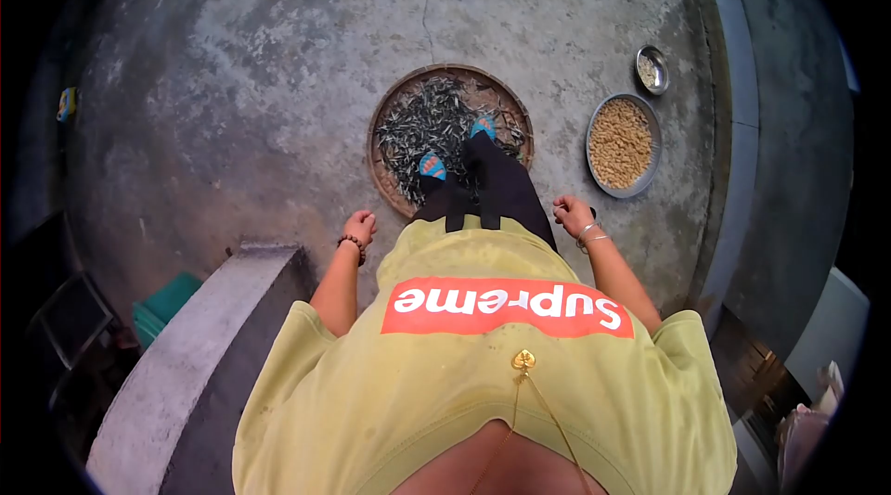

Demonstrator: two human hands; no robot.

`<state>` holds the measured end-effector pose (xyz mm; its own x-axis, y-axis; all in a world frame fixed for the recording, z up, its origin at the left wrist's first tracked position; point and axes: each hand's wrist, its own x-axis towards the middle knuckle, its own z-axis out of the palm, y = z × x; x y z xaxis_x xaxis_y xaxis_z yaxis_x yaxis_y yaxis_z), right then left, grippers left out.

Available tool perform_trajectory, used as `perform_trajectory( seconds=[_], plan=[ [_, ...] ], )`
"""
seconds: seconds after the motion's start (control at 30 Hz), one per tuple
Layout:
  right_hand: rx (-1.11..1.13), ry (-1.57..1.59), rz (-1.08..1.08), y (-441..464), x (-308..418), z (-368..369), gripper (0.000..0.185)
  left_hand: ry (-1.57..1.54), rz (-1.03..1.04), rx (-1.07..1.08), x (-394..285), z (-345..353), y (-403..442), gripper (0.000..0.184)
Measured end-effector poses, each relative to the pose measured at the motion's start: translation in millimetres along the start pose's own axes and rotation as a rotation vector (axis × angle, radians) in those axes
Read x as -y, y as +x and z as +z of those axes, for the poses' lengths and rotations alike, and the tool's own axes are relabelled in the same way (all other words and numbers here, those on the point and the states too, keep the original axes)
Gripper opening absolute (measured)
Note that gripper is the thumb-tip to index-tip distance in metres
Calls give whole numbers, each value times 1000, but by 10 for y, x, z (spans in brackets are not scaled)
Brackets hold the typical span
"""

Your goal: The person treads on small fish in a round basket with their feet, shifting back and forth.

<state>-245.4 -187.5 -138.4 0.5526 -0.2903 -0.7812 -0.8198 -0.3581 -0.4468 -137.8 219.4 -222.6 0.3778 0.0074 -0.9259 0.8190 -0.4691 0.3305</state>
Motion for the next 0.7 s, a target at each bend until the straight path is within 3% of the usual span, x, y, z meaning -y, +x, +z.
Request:
perform_trajectory(
  seconds=[0.27,0.47,0.53,0.7],
  plan=[
    [5,6,67,-90,-202,-46,15,-8,31,29,-131,104,58,27],
    [20,-92,-6,244,-178,-125,18,-94,102,30,-246,165,-25,28],
    [-13,-67,0,135,272,-192,19,-78,95,20,-215,141,15,29],
    [-58,73,-109,128,434,-256,19,-11,-4,5,-97,36,67,28]
  ],
)
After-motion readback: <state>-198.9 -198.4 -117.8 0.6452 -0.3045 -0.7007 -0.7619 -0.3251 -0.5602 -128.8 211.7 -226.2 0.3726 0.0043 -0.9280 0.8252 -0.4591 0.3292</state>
